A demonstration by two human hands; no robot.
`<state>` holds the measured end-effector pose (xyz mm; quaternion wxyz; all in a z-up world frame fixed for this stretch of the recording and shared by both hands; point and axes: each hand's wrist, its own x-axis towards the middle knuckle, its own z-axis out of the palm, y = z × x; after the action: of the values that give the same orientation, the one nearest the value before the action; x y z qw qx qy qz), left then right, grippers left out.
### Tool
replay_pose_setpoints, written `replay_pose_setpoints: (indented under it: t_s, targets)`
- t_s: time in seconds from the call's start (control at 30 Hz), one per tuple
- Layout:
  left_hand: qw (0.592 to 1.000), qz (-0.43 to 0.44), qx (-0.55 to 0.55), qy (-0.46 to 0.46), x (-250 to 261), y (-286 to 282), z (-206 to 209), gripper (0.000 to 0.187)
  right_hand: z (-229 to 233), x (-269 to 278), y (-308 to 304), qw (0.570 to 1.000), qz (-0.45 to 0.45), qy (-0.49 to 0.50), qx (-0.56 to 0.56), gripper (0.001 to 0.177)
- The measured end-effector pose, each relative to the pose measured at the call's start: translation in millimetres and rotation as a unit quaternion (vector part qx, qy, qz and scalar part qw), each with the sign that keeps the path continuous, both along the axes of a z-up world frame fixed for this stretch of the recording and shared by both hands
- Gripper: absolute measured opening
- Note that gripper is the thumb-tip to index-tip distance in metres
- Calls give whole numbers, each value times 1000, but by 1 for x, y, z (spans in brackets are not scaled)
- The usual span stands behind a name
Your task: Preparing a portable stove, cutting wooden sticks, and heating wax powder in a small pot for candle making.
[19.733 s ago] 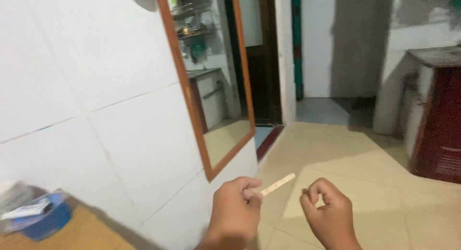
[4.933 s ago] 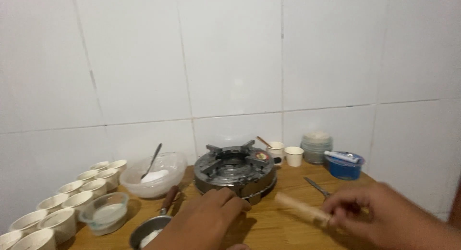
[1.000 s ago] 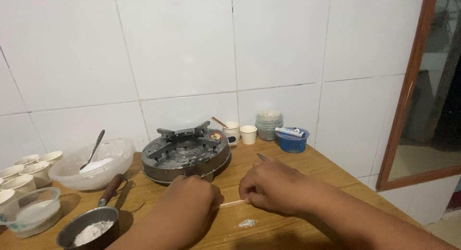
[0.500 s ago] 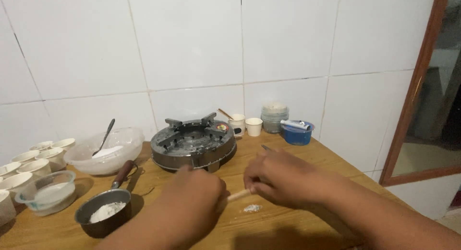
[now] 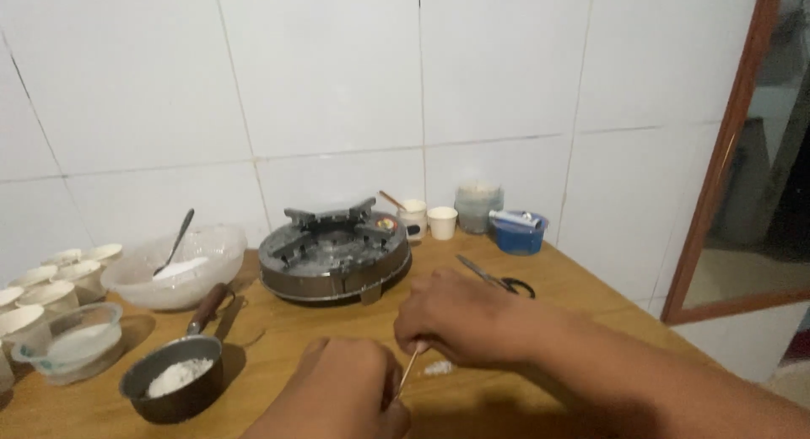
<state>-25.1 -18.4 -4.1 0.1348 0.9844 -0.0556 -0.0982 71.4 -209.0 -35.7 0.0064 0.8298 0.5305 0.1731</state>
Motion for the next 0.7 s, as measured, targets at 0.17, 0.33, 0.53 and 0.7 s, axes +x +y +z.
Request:
replay_pose_setpoints:
  t_s: [0.17,0.33,0.53,0.7]
  targets:
    - [999,-40,20,5,-4,-18,3,18,1,0,-16,996,-73,14,-49,28]
    - [997,-64,43,-30,18,-24,-17,22,-5,8,-27,998,-51,-8,-33,28]
    - [973,-131,84,-170,33,-13,-15,22,12,7,-25,997,-66,-2,33,25]
    - [982,-75,98,-146,37,-4,5,22,17,11,-16,988,-143,15,64,20]
